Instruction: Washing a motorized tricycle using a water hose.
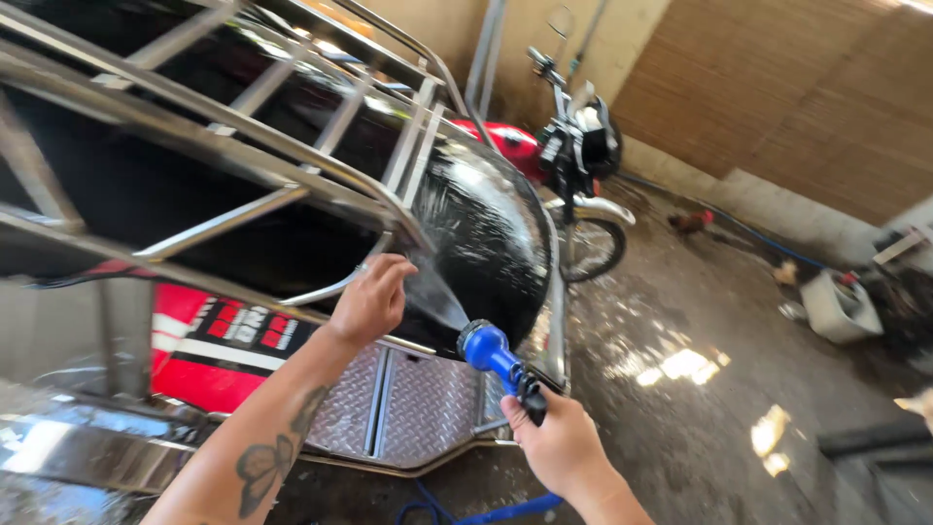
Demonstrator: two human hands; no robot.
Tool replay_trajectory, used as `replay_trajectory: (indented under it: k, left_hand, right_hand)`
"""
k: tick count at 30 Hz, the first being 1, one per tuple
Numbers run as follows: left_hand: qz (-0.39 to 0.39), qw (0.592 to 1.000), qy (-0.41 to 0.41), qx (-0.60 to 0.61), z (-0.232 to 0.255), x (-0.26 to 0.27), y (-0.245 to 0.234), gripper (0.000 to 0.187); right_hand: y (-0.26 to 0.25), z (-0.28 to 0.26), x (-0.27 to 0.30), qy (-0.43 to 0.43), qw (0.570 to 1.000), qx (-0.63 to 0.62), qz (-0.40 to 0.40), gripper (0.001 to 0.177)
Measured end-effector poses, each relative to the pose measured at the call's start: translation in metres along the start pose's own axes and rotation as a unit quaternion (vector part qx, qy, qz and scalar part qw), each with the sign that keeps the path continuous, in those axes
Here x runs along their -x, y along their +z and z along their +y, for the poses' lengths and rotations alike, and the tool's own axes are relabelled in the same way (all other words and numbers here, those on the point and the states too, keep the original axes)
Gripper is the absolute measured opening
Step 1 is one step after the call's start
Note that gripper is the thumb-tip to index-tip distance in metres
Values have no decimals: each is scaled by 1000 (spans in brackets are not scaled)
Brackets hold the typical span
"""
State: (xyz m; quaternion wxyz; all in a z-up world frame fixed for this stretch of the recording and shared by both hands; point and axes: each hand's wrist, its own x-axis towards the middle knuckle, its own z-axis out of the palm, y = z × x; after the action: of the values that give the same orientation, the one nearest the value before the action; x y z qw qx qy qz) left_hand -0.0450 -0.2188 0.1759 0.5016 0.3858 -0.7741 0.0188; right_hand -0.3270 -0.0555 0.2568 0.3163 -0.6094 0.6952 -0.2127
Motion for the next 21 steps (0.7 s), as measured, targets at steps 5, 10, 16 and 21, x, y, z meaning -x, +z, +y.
replay_trajectory:
  k: [5, 10, 16, 21]
  left_hand:
    - [26, 999, 5, -40, -17, 9, -66, 27]
    - [138, 977, -137, -82, -96, 44, -113, 18]
    - [169, 931, -318, -54, -118, 79, -190, 19]
    - [236, 912, -332, -54, -151, 102, -231, 24]
  right_hand:
    - [35, -59, 11, -64, 997, 51, -12, 32]
    - [65, -123, 29, -108, 993, 49, -23, 34]
    - [114, -180, 47, -240, 970, 41, -4, 34]
    - [158, -231, 58, -269, 961, 63, 17, 33]
